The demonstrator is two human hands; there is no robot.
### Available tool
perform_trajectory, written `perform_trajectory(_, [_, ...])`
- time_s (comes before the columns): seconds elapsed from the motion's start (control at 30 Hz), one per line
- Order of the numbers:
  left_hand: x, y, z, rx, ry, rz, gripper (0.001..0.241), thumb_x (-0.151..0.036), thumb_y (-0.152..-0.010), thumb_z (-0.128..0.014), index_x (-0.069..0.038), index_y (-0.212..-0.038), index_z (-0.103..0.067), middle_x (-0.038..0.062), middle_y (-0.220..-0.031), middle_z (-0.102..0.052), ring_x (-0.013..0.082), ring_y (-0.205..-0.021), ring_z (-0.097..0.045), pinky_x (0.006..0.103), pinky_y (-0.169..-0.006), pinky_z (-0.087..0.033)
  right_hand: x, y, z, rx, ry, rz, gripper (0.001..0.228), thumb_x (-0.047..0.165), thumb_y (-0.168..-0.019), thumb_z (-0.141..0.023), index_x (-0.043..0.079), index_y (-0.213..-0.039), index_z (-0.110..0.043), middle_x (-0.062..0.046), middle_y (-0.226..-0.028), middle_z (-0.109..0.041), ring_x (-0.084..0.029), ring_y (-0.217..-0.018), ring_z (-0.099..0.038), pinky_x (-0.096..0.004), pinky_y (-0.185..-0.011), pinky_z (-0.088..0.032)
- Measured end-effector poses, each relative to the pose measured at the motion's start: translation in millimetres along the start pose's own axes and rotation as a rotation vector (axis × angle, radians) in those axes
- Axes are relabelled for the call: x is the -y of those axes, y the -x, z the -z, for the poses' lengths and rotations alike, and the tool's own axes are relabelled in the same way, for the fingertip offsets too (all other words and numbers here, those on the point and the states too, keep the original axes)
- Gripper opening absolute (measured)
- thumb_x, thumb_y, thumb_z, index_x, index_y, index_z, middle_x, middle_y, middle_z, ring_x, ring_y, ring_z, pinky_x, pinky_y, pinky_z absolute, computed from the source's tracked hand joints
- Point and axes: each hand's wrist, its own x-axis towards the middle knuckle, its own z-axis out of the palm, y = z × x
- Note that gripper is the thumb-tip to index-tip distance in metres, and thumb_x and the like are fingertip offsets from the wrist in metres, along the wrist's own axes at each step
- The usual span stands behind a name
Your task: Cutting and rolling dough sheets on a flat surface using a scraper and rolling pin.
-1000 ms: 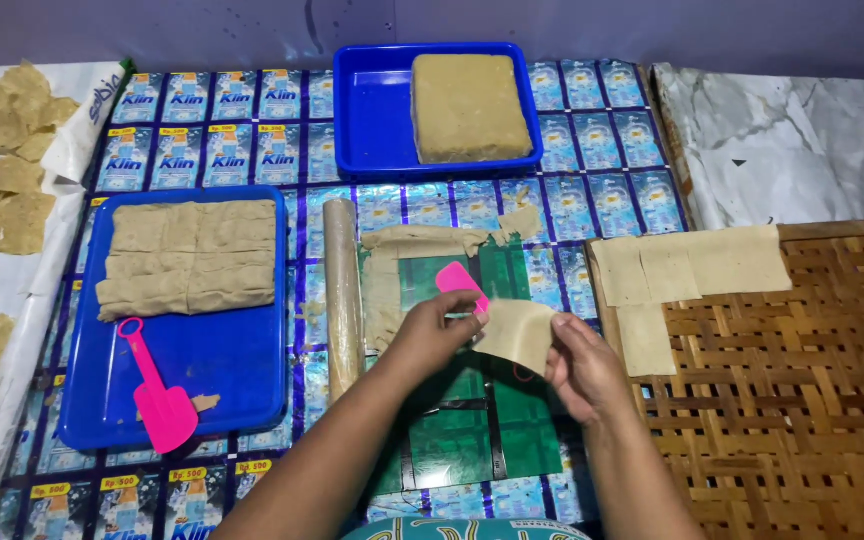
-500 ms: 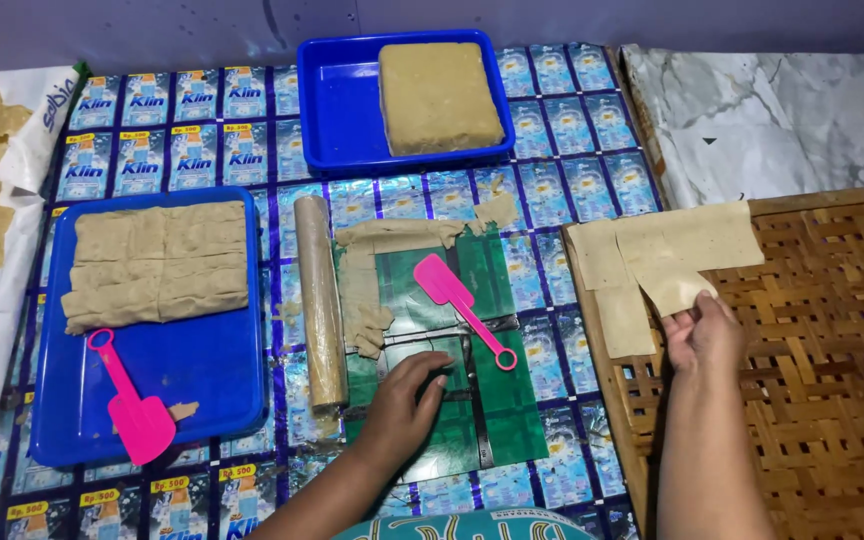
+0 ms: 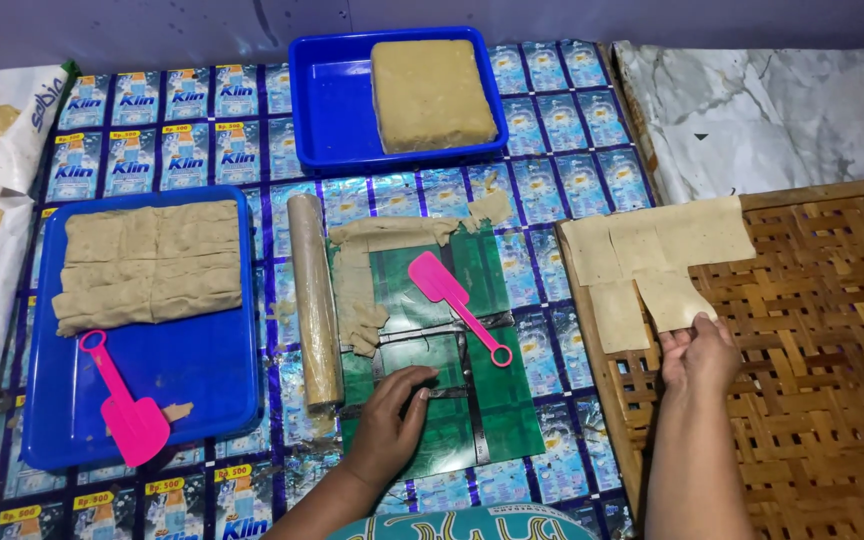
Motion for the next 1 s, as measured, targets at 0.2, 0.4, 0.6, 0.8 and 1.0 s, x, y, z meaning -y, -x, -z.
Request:
perform_trajectory(0.2, [2, 0, -1, -0.008, -0.010, 0.007, 0.025, -0.006, -0.094, -0.059, -0.003, -0.118, -0.068, 0.011, -0.119, -0.072, 0.0239, -0.103, -0.072, 0.0338, -0.090, -0.056, 5, 14, 2, 0.019, 0.038, 0.008, 0.010, 0.009, -0.107, -0.055, 0.006, -0.116, -0.056, 0.001, -0.086, -0.055, 0.000, -0.058, -0.053, -0.018, -0.063, -0.062])
perform_trajectory(0.4, [0, 0, 0, -0.009, -0.021, 0.007, 0.025, -0.007, -0.095, -0.059, -0.003, -0.119, -0.067, 0.010, -0.119, -0.072, 0.0244, -0.103, -0.072, 0.0341, -0.090, -0.056, -19, -19, 18, 0.101, -0.030, 0.044, 0.005, 0.007, -0.105, -0.057, 0.008, -0.109, -0.056, 0.000, -0.084, -0.056, -0.004, -0.063, -0.050, -0.023, -0.063, -0.057])
perform_trajectory(0.6, [1, 0, 0, -0.011, -0.011, 0.017, 0.026, -0.006, -0.094, -0.059, -0.003, -0.118, -0.067, 0.010, -0.119, -0.072, 0.0240, -0.102, -0.071, 0.0336, -0.089, -0.055, -19, -21, 18, 0.086, -0.037, 0.021, 0.008, 0.008, -0.105, -0.057, 0.008, -0.113, -0.057, 0.001, -0.084, -0.056, -0.003, -0.064, -0.051, -0.023, -0.065, -0.059])
perform_trajectory(0.8, [2, 0, -1, 0.000, -0.021, 0.039, 0.027, -0.008, -0.095, -0.058, -0.004, -0.120, -0.067, 0.011, -0.120, -0.072, 0.0248, -0.105, -0.071, 0.0342, -0.091, -0.055, -3, -4, 10, 0.093, 0.085, 0.023, 0.029, 0.010, -0.101, -0.052, -0.001, -0.127, -0.055, -0.019, -0.120, -0.068, -0.025, -0.107, -0.078, -0.033, -0.088, -0.071])
perform_trajectory(1.0, [2, 0, -1, -0.010, -0.018, 0.031, 0.027, -0.007, -0.095, -0.058, -0.004, -0.120, -0.066, 0.011, -0.120, -0.072, 0.0247, -0.103, -0.071, 0.0339, -0.090, -0.055, 10, 6, 9, 0.104, 0.288, 0.047, 0.026, 0.018, -0.107, -0.053, 0.001, -0.126, -0.058, -0.010, -0.105, -0.068, -0.013, -0.084, -0.073, -0.025, -0.072, -0.068])
